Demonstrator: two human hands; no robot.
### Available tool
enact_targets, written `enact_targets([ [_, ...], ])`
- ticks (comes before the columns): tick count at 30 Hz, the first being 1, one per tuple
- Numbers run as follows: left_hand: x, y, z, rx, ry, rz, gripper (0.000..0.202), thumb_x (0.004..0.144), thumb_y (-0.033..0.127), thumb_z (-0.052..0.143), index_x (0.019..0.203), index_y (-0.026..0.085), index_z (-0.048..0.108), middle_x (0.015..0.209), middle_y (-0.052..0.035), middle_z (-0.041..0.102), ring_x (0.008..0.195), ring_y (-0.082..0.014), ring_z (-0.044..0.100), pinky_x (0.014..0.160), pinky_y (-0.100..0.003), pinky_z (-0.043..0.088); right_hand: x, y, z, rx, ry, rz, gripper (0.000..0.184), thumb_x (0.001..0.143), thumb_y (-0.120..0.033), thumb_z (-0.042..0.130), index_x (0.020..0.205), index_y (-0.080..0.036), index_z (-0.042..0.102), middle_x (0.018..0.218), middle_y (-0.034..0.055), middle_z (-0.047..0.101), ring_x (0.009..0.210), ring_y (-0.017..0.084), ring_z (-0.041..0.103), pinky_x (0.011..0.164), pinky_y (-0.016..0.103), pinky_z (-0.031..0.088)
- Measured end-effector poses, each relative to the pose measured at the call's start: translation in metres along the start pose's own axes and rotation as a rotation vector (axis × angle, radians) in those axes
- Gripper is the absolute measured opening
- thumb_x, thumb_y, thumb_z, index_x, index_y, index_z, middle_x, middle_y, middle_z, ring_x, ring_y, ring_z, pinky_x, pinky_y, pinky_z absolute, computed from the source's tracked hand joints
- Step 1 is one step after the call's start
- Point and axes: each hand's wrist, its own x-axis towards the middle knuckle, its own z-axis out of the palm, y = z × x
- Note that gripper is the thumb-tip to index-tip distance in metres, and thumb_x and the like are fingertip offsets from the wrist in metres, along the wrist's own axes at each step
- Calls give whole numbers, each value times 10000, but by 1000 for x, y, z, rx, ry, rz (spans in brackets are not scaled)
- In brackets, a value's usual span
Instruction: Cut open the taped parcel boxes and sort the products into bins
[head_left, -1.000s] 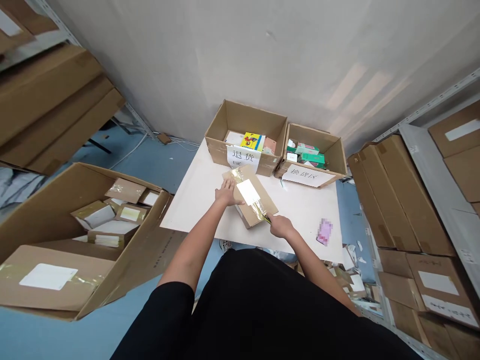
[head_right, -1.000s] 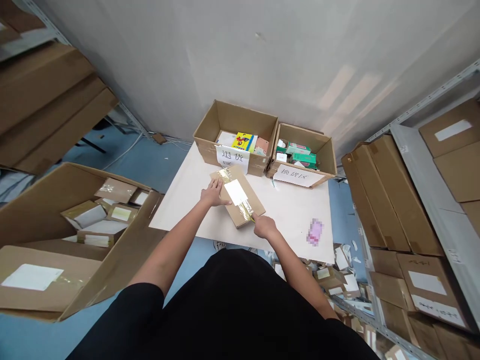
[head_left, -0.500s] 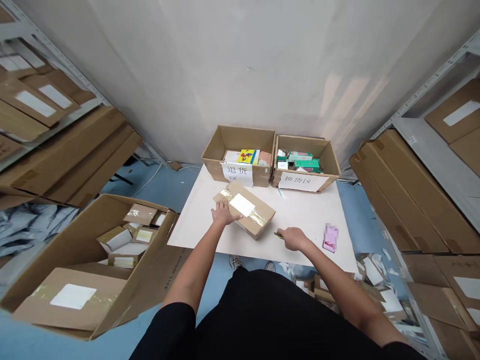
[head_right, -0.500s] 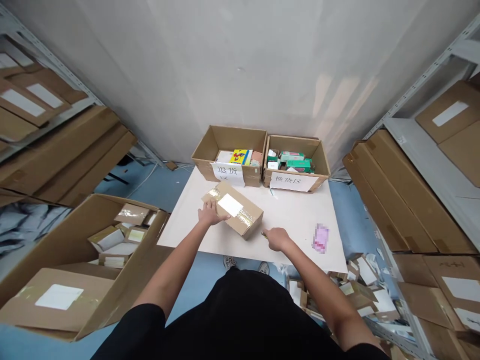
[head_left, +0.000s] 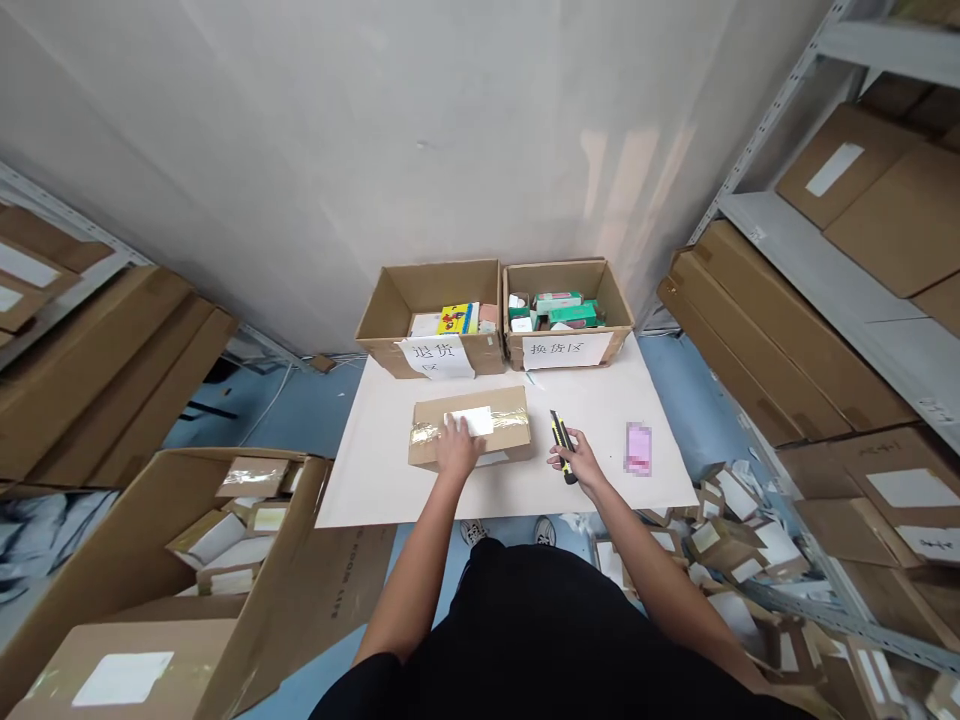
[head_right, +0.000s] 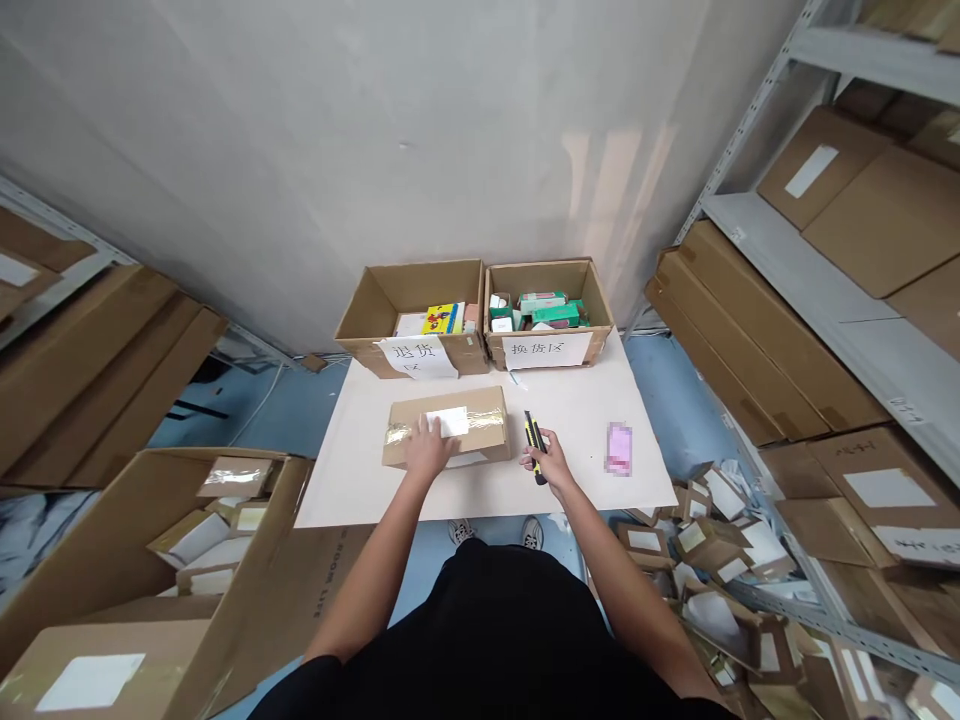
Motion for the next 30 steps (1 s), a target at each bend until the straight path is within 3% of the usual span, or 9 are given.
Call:
enact_targets([
  [2,10,11,0,-55,93,156,701,1027,585,395,1617,208,437,1716,-139,337,1597,-380,226,1242,-550,296,10,-8,5,-32,2,44,652,736,-516,813,1224,-265,461,702,-75,671,527,172,676,543,281,543],
  [4,17,20,7,-104,105,222,672,1051,565,342,1629,233,421,1725,-102,328,1617,-347,182,1278,-549,234,19,-18,10,-92,-7,67,580,825,-535,750,1252,-259,470,628,-98,628,447,156,621,480,249,489],
  [8,21,26,33,-147,110,196,671,1067,552,287,1663,251,349,1743,-73,289,1626,-331,164,1301,-569,162,33,-29,18,-128,-70,61,361,938,-488,677,1155,-237,538,684,-40,683,577,169,712,532,222,495],
  [11,21,23,45,-170,141,202,673,1063,564,290,1663,264,348,1748,-61,272,1631,-327,150,1305,-565,156,40,-28,20,-107,-62,89,236,963,-384,665,1045,-240,496,730,-26,707,622,164,730,550,219,509],
  [14,22,21,48,-189,172,208,668,1060,563,302,1655,266,368,1747,-60,274,1630,-328,152,1303,-569,160,46,-22,22,-109,-87,144,236,975,-371,653,1028,-255,454,678,-48,677,546,170,698,505,234,505],
  [20,23,22,48,-208,206,207,667,1055,564,330,1648,264,385,1743,-61,285,1627,-328,167,1304,-563,161,65,-16,31,-206,-35,151,356,990,-549,627,875,-242,488,504,-84,511,364,125,500,402,230,404],
  [30,26,22,49,-230,236,199,660,1043,532,365,1632,239,422,1731,-80,314,1619,-343,185,1297,-576,167,82,-17,45,-281,-147,163,458,970,-653,609,843,-218,539,500,-67,488,368,112,429,383,234,358],
])
